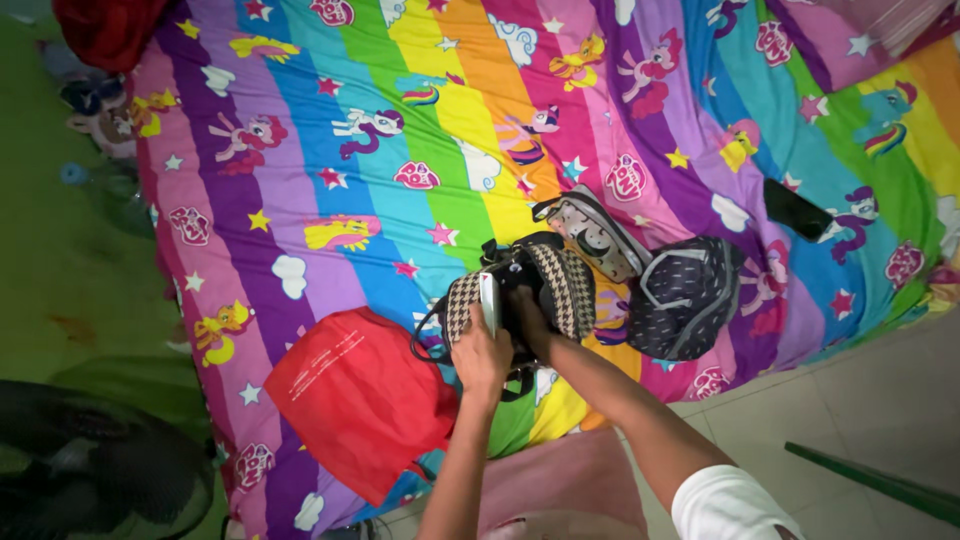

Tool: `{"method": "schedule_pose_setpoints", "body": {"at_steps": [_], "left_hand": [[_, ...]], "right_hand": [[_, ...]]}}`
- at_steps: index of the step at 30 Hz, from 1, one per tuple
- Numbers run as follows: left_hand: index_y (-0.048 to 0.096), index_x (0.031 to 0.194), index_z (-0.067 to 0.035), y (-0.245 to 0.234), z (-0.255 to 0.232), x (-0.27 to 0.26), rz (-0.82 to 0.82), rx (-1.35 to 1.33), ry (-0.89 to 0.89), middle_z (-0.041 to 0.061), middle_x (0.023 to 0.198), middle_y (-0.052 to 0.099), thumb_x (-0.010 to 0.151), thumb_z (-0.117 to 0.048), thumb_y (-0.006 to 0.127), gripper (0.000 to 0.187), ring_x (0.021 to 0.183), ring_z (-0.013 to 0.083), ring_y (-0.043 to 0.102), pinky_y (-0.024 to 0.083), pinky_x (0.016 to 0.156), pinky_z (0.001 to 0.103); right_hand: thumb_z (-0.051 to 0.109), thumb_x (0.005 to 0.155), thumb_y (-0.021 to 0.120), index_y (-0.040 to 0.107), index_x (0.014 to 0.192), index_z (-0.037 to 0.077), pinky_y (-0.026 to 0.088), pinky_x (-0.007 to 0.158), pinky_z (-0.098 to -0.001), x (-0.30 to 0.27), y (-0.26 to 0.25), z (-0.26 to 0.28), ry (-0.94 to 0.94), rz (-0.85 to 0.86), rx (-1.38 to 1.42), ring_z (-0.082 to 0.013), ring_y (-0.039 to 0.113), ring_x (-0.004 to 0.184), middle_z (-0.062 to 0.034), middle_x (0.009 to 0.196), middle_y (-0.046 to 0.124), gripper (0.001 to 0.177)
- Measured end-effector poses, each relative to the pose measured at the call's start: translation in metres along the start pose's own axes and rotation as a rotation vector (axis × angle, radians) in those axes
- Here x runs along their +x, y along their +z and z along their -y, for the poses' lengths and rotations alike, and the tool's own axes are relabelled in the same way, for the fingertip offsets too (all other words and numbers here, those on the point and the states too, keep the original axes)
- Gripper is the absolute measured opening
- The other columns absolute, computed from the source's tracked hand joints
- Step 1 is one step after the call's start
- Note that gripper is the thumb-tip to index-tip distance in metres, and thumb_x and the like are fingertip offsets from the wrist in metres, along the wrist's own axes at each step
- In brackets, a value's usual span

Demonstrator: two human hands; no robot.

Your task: The person folds a black garment on a bed and places it into a small patterned backpack, then gathers a notebook, papers, and a pouch from a dresser and places them into the backpack, arranging the packed items on the bed.

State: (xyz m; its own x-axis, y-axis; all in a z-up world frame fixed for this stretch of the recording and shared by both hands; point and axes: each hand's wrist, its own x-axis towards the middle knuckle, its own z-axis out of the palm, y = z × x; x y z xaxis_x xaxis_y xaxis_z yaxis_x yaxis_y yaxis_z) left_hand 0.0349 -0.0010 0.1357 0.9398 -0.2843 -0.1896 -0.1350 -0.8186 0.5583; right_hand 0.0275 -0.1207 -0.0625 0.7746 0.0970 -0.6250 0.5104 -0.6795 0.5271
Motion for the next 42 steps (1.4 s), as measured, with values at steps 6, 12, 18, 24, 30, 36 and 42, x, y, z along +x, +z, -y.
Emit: {"method": "schedule_pose_setpoints", "body": {"at_steps": [6,12,18,24,30,36,42], "left_hand": [[0.052,0.115,-0.007,0.004,0.001,-0.001,-0.022,0.021,0.056,0.028,0.087,0.070,0.079,-0.017,0.066,0.039,0.074,0.0485,0.069,0.054,0.068,0.058],[0.054,0.122,-0.006,0.018,-0.011,0.007,0.020,-0.068,0.160,0.030,0.078,0.069,0.075,-0.021,0.073,0.053,0.074,0.0500,0.068,0.055,0.072,0.058],[0.057,0.112,-0.003,0.074,0.001,0.030,0.042,-0.051,0.132,0.029,0.083,0.070,0.086,-0.032,0.072,0.042,0.080,0.0503,0.069,0.054,0.075,0.059],[0.052,0.114,0.002,0.163,0.018,0.019,0.221,0.164,0.007,0.025,0.095,0.074,0.102,-0.027,0.054,0.032,0.088,0.0438,0.072,0.057,0.077,0.051],[0.048,0.140,-0.003,0.134,-0.004,-0.002,0.039,0.317,0.208,0.025,0.135,0.056,0.106,-0.022,0.053,0.040,0.120,0.0397,0.060,0.055,0.094,0.049],[0.031,0.154,-0.017,0.063,-0.022,0.011,-0.226,0.423,0.063,0.029,0.152,0.029,0.075,-0.020,0.075,0.091,0.123,0.0512,0.047,0.049,0.089,0.061],[0.031,0.150,-0.007,0.039,-0.023,0.037,0.074,0.161,0.016,0.028,0.149,0.035,0.065,-0.006,0.082,0.099,0.121,0.0498,0.052,0.053,0.096,0.051]], "right_hand": [[0.049,0.098,0.045,0.048,0.149,0.005,0.024,0.112,-0.0562,-0.005,0.013,-0.016,0.190,0.032,-0.059,-0.0350,0.035,0.137,-0.0145,0.150,0.045,0.067],[0.037,0.096,0.053,0.068,0.129,0.010,0.041,0.084,-0.0484,-0.004,0.032,-0.036,0.372,-0.078,0.493,-0.0316,0.047,0.119,-0.0122,0.126,0.058,0.045],[0.028,0.099,0.054,0.075,0.121,0.018,0.041,0.082,-0.0456,-0.016,0.055,-0.048,0.298,-0.109,0.521,-0.0264,0.047,0.125,-0.0045,0.128,0.057,0.032],[0.039,0.100,0.049,0.067,0.133,0.019,0.035,0.099,-0.0482,-0.024,0.060,-0.050,0.335,-0.070,0.429,-0.0241,0.038,0.131,0.0031,0.152,0.043,0.042],[0.030,0.098,0.052,0.058,0.139,0.027,0.034,0.106,-0.0548,-0.040,0.062,-0.040,0.247,0.044,0.402,-0.0312,0.033,0.138,-0.0038,0.155,0.037,0.042],[0.025,0.098,0.054,0.068,0.128,0.015,0.034,0.102,-0.0405,-0.104,0.049,-0.054,0.414,-0.512,0.322,-0.0311,0.042,0.146,-0.0143,0.152,0.051,0.035],[0.018,0.088,0.058,0.063,0.119,0.016,0.050,0.096,-0.0473,-0.189,0.011,-0.106,0.583,-0.956,0.458,-0.0349,0.054,0.125,-0.0173,0.140,0.057,0.032]]}}
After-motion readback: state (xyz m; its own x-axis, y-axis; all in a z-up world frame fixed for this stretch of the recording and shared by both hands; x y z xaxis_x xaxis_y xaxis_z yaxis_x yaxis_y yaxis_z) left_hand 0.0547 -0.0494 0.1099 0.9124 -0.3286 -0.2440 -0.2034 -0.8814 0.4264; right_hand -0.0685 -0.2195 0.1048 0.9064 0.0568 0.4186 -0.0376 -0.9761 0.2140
